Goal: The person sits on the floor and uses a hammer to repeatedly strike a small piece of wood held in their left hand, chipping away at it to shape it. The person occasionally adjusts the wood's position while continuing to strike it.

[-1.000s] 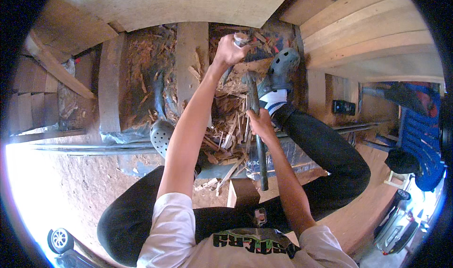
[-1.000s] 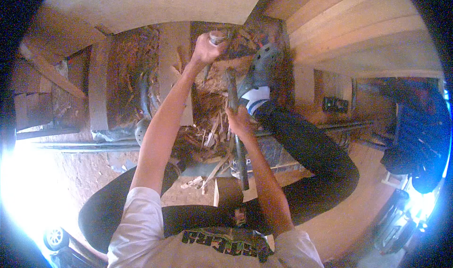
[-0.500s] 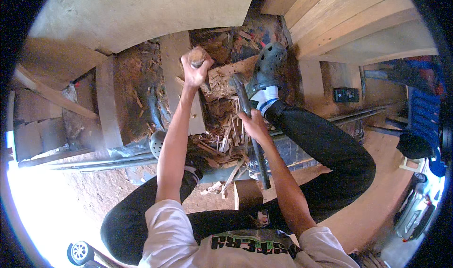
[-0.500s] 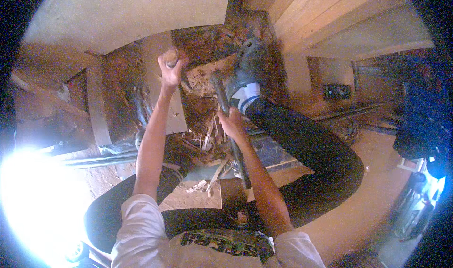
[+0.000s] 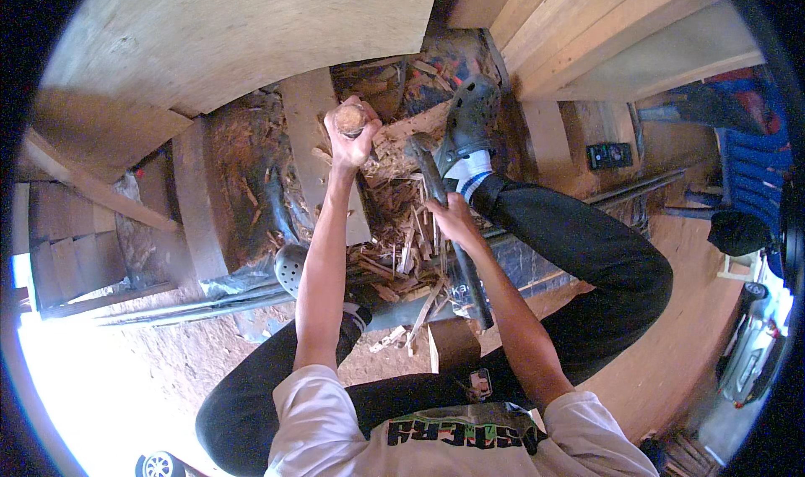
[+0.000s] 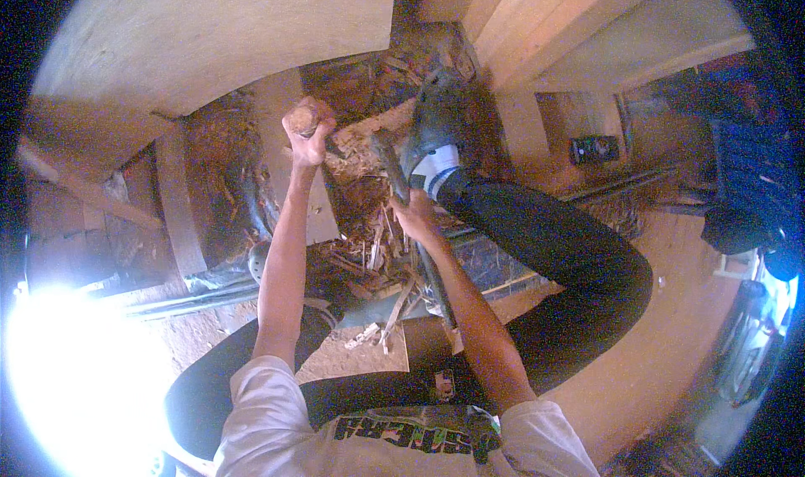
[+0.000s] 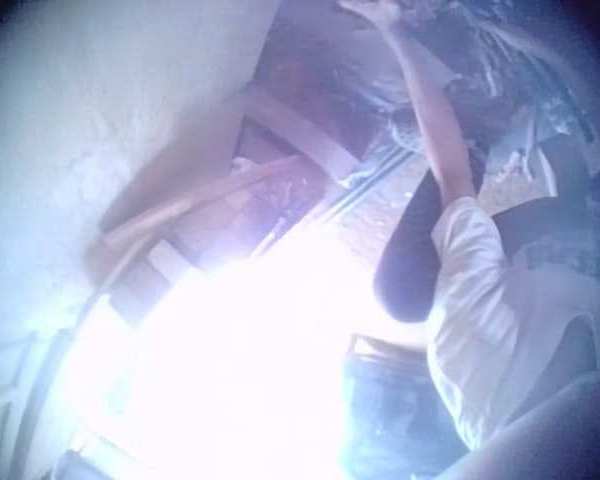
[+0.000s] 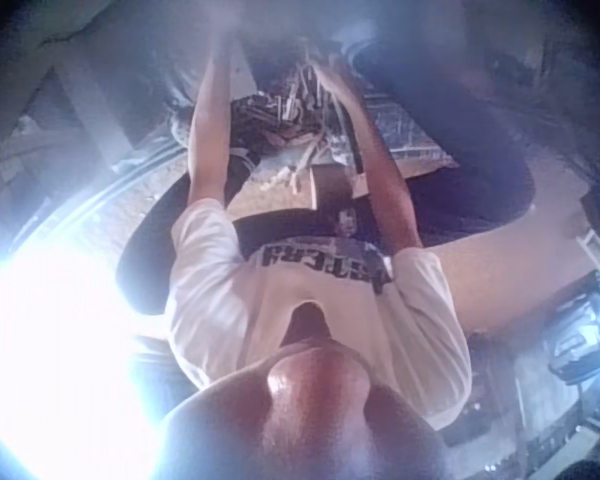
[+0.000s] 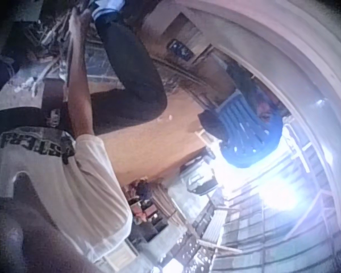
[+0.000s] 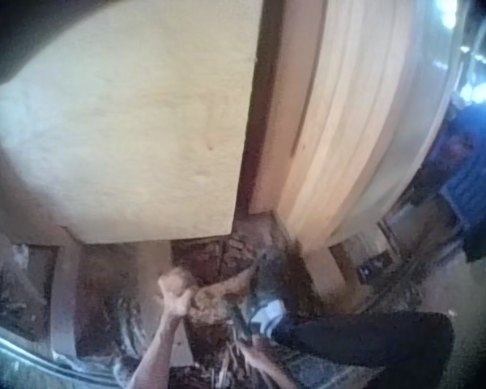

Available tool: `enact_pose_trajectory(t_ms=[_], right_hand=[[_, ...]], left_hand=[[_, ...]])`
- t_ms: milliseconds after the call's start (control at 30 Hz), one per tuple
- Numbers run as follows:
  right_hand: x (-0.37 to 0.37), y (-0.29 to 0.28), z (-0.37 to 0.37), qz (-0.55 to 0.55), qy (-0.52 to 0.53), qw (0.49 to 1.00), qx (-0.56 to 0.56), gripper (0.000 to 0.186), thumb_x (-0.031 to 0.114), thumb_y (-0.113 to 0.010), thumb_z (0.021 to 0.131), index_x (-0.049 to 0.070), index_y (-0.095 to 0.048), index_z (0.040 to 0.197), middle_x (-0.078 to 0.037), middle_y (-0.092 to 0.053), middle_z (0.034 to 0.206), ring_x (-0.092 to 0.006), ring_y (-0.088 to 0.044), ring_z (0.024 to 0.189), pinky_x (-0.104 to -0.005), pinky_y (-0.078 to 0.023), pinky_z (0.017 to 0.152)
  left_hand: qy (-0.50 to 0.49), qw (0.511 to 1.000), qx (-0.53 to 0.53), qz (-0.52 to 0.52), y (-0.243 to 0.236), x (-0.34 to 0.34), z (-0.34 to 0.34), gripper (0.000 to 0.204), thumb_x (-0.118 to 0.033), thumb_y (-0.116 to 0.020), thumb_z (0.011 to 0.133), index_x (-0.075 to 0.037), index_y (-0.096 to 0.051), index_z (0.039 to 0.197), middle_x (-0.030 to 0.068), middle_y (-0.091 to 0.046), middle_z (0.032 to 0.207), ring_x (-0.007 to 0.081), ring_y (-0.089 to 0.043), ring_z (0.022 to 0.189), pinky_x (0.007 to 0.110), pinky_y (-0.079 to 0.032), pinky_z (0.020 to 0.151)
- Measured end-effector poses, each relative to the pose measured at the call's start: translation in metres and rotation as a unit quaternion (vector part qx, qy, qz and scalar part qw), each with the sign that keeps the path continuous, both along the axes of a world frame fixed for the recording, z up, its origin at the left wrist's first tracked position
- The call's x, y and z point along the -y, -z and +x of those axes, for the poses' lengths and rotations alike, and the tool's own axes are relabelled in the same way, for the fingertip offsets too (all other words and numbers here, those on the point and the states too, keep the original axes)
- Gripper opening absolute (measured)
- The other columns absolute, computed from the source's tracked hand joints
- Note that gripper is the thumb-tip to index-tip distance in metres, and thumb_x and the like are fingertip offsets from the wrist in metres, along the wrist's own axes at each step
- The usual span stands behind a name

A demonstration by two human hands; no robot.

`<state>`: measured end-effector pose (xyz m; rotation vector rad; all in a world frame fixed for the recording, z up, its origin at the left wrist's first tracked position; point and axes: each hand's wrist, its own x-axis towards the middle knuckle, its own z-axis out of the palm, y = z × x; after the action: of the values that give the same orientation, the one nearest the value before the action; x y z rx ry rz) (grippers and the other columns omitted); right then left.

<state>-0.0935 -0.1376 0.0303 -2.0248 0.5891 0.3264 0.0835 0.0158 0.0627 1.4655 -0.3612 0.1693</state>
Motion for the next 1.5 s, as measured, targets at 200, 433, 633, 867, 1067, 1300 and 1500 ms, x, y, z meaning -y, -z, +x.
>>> enact_pose_trajectory(t_ms=[200, 433, 633, 867, 1067, 1300, 1500], right_hand=[[0.008, 0.018, -0.002, -0.03, -0.015, 0.999, 0.0, 0.044, 0.039, -0.062, 0.076, -0.002, -0.055, 0.062, -0.02, -0.056, 0.058, -0.0373, -0.058, 0.06, -0.0464, -0.044, 0.058], [0.008, 0.037, -0.005, -0.047, -0.005, 0.999, -0.024, 0.053, 0.047, -0.061, 0.075, -0.005, -0.056, 0.07, -0.024, -0.058, 0.067, -0.0396, -0.058, 0.068, -0.0472, -0.044, 0.061], [0.009, 0.036, -0.005, -0.014, 0.005, 0.997, -0.075, 0.054, 0.05, -0.06, 0.077, -0.004, -0.057, 0.075, -0.022, -0.058, 0.069, -0.0382, -0.059, 0.072, -0.046, -0.045, 0.066], [0.006, 0.027, -0.005, 0.022, 0.04, 0.998, -0.041, 0.043, 0.041, -0.064, 0.075, -0.002, -0.057, 0.075, -0.015, -0.058, 0.063, -0.0306, -0.06, 0.063, -0.0434, -0.046, 0.061], [0.013, 0.007, -0.009, 0.074, 0.085, 0.987, -0.111, 0.043, 0.042, -0.065, 0.073, -0.001, -0.057, 0.074, -0.01, -0.054, 0.057, -0.0241, -0.057, 0.058, -0.0415, -0.045, 0.057], [0.01, -0.116, -0.037, 0.061, 0.092, 0.992, 0.069, 0.024, 0.025, -0.064, 0.082, 0.01, -0.05, 0.07, 0.007, -0.039, 0.049, -0.0044, -0.035, 0.036, -0.0224, -0.024, 0.032], [-0.007, -0.252, -0.057, 0.217, 0.239, 0.918, 0.228, 0.014, 0.016, -0.058, 0.087, 0.008, -0.047, 0.088, 0.004, -0.038, 0.052, -0.004, -0.036, 0.04, -0.0205, -0.026, 0.035]], left_hand=[[0.014, 1.0, 0.013, 0.01, -0.005, -0.005, -0.005, 0.011, -0.007, -0.061, 0.06, -0.001, -0.051, 0.062, 0.0041, -0.054, 0.058, 0.0123, -0.049, 0.053, 0.027, -0.041, 0.052], [-0.01, 0.995, 0.002, -0.098, -0.009, -0.007, -0.004, 0.013, -0.006, -0.061, 0.061, -0.003, -0.048, 0.061, 0.0042, -0.054, 0.059, 0.0118, -0.049, 0.053, 0.026, -0.04, 0.051], [-0.002, 0.998, -0.008, -0.062, -0.005, -0.005, -0.009, 0.013, -0.005, -0.062, 0.059, -0.002, -0.049, 0.06, 0.0038, -0.054, 0.057, 0.0122, -0.05, 0.052, 0.026, -0.041, 0.051], [-0.056, 0.995, 0.062, -0.045, 0.01, 0.0, -0.018, 0.014, -0.008, -0.063, 0.058, -0.001, -0.05, 0.056, 0.0062, -0.054, 0.057, 0.0163, -0.051, 0.05, 0.028, -0.043, 0.052], [0.038, 0.983, 0.144, 0.111, 0.014, 0.006, -0.015, 0.015, -0.012, -0.062, 0.056, -0.002, -0.051, 0.057, 0.0086, -0.05, 0.054, 0.0218, -0.051, 0.047, 0.031, -0.043, 0.05], [0.02, 0.981, 0.16, 0.108, 0.007, 0.004, -0.019, 0.022, -0.016, -0.063, 0.056, -0.001, -0.049, 0.061, 0.0134, -0.049, 0.055, 0.0298, -0.051, 0.049, 0.035, -0.041, 0.049], [0.09, 0.99, 0.048, 0.102, 0.003, 0.008, -0.026, 0.022, -0.016, -0.065, 0.057, -0.001, -0.049, 0.062, 0.0131, -0.049, 0.053, 0.0279, -0.045, 0.045, 0.035, -0.04, 0.047]])
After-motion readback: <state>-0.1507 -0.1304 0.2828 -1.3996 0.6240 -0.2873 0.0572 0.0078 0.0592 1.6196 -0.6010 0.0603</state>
